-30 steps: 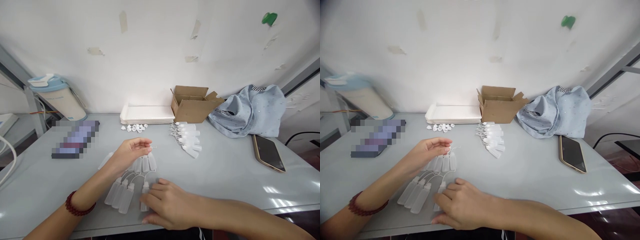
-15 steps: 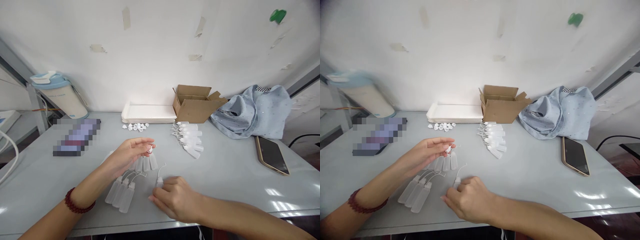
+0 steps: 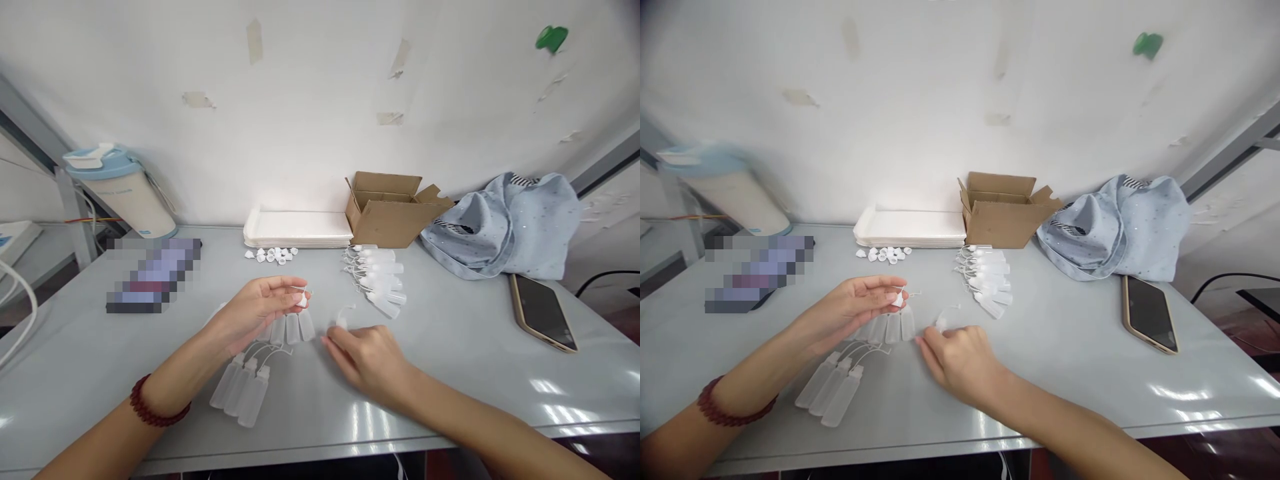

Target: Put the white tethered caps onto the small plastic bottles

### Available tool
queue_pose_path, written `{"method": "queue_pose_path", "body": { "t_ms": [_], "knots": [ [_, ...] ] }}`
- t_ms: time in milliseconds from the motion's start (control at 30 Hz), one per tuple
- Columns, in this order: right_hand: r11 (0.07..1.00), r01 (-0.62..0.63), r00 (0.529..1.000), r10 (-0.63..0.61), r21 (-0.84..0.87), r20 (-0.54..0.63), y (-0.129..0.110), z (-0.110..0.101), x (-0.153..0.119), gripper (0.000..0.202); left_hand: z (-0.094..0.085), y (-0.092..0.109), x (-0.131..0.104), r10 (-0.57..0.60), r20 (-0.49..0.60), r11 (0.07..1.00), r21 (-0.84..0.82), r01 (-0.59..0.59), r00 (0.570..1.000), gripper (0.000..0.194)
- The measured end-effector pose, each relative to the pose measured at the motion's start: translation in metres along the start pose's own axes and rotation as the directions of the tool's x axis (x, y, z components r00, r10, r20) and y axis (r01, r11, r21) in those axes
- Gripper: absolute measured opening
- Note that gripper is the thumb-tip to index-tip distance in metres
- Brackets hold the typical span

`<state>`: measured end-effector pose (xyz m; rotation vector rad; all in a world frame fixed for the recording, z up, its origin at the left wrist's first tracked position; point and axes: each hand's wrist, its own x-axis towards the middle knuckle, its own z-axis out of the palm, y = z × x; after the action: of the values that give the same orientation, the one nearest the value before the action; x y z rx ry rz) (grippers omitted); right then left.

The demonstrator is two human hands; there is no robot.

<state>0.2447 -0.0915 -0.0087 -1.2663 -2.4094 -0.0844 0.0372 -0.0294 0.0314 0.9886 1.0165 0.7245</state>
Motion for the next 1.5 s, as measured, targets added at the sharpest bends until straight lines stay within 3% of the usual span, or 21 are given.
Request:
{"method": "queue_pose_path", "body": {
  "t_ms": [267, 400, 500, 633, 767, 900, 1067, 1233, 1500],
  "knots": [
    [0.983, 0.030, 0.974, 0.012, 0.181, -0.227, 0.012, -0.014, 0.006, 0.021, 0.008, -0.004, 0.001, 0.005, -0.008, 0.999, -0.032, -0.006, 1.000, 0.027],
    [0.933, 0.097, 0.968, -0.007, 0.347, -0.250, 0.007, -0.018, 0.007, 0.013, 0.012, -0.009, 0.001, -0.002, 0.030, 0.998, -0.058, 0.004, 1.000, 0.028],
    [0.825, 0.067, 0.983, 0.041, 0.561, -0.178, 0.004, -0.018, 0.007, 0.010, 0.016, -0.012, -0.001, 0.015, 0.049, 0.996, -0.085, -0.010, 0.999, 0.029],
    [0.567, -0.118, 0.990, 0.126, 0.815, 0.055, 0.003, -0.019, 0.008, 0.007, 0.019, -0.013, -0.003, 0.095, 0.096, 0.990, -0.113, -0.084, 0.991, 0.019],
    [0.288, -0.299, 0.954, 0.095, 0.910, 0.283, 0.004, -0.022, 0.010, 0.004, 0.021, -0.012, -0.004, 0.114, 0.129, 0.983, -0.157, -0.094, 0.985, 0.014],
    [0.033, -0.408, 0.912, 0.042, 0.912, 0.407, 0.006, -0.020, 0.011, 0.011, 0.022, -0.015, -0.004, 0.113, 0.134, 0.974, -0.209, -0.083, 0.985, 0.013],
    [-0.060, -0.434, 0.900, 0.027, 0.899, 0.436, 0.006, -0.014, 0.012, 0.018, 0.021, -0.018, -0.003, 0.079, 0.098, 0.955, -0.293, -0.047, 0.992, 0.015],
    [-0.112, -0.435, 0.895, 0.056, 0.894, 0.442, 0.005, -0.011, 0.013, 0.024, 0.023, -0.018, -0.004, 0.068, 0.138, 0.951, -0.309, -0.022, 0.988, 0.015],
    [-0.207, -0.410, 0.896, 0.094, 0.888, 0.435, 0.008, -0.012, 0.017, 0.028, 0.024, -0.015, -0.007, 0.152, 0.039, 0.964, -0.228, -0.139, 0.988, 0.018]
  ]
}}
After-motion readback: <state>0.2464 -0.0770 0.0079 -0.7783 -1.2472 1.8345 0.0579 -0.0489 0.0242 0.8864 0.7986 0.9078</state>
